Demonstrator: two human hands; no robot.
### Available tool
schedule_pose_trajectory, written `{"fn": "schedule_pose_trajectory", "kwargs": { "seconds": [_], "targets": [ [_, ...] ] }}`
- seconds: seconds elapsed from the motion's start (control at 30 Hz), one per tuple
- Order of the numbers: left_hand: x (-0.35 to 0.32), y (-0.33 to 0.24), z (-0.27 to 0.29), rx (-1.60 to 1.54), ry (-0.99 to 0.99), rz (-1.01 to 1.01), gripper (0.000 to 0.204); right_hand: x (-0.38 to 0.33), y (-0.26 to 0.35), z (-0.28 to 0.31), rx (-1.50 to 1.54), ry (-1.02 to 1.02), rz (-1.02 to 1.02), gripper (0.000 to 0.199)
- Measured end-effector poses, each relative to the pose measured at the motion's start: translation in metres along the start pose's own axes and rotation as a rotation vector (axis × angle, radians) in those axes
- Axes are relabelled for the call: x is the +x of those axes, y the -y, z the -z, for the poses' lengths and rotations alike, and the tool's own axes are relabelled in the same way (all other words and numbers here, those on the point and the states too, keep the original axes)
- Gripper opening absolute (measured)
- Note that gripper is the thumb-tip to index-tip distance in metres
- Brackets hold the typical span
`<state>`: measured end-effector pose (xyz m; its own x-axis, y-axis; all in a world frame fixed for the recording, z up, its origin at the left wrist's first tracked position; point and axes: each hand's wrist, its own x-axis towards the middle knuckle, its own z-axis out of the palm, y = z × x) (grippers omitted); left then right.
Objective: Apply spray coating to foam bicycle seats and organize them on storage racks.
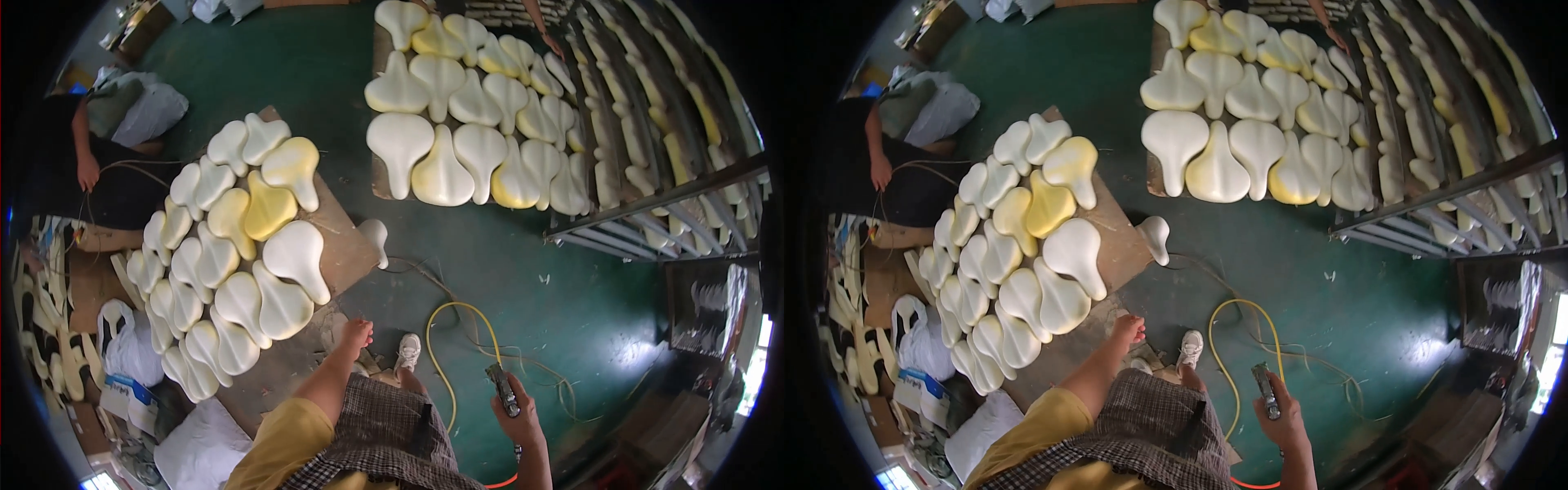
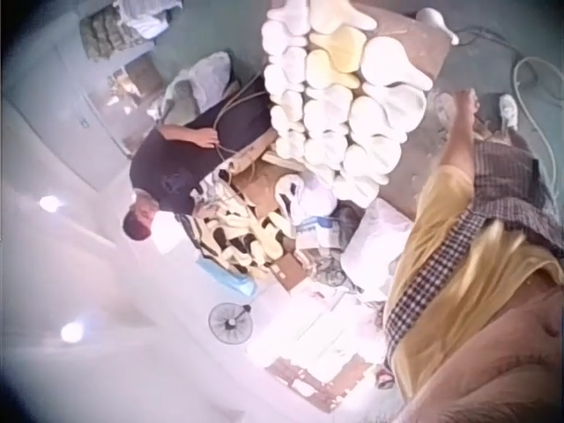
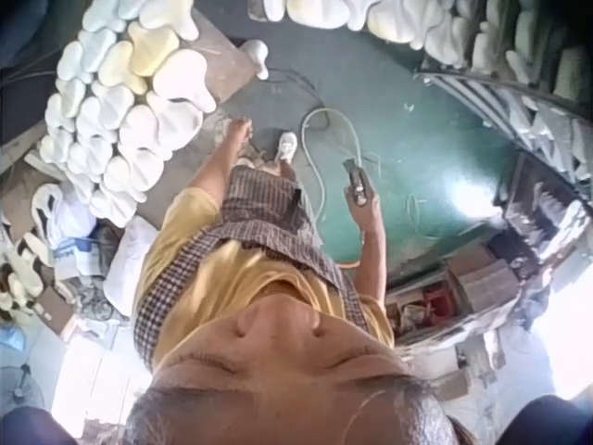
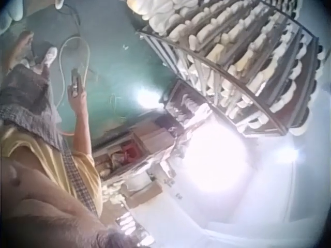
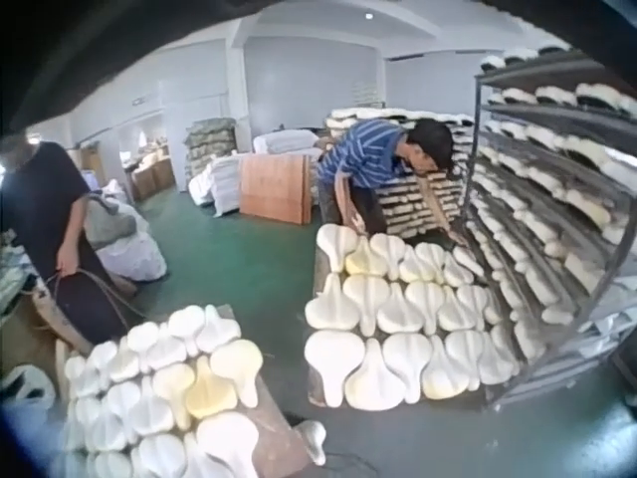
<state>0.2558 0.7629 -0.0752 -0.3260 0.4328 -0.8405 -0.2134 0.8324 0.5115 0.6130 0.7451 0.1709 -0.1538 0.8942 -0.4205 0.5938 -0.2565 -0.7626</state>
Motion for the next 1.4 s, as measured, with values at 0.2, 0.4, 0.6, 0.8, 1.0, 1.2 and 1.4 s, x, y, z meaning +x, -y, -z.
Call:
{"fn": "schedule_pose_trajectory", "kwargs": {
  "seconds": [0.2, 0.4, 0.6, 0.8, 1.0, 1.2, 1.4],
  "targets": [
    [0.175, 0.045, -0.052, 0.119, -0.305, -0.040, 0.041, 0.047, -0.107, -0.050, -0.092, -0.072, -0.056, 0.058],
    [0.351, 0.016, -0.118, 0.285, -0.675, -0.419, 0.078, 0.095, -0.216, -0.125, -0.020, -0.016, -0.297, 0.059],
    [0.455, 0.002, -0.134, 0.250, -0.736, -0.025, 0.064, 0.118, -0.270, -0.166, -0.063, -0.075, -0.239, 0.057],
    [0.374, 0.023, -0.158, -0.084, -0.299, -0.159, 0.032, 0.110, -0.262, -0.159, -0.209, -0.047, -0.221, 0.058],
    [0.146, 0.002, -0.095, -0.117, 0.231, -0.228, 0.045, 0.071, -0.220, -0.136, -0.252, 0.045, -0.161, 0.062],
    [0.032, -0.092, 0.025, 0.127, 0.426, -0.347, 0.044, 0.047, -0.176, -0.100, -0.294, 0.093, -0.212, 0.064],
    [0.079, -0.259, 0.107, 0.312, 0.590, -0.553, 0.053, 0.050, -0.172, -0.097, -0.347, 0.094, -0.215, 0.064]
  ]
}}
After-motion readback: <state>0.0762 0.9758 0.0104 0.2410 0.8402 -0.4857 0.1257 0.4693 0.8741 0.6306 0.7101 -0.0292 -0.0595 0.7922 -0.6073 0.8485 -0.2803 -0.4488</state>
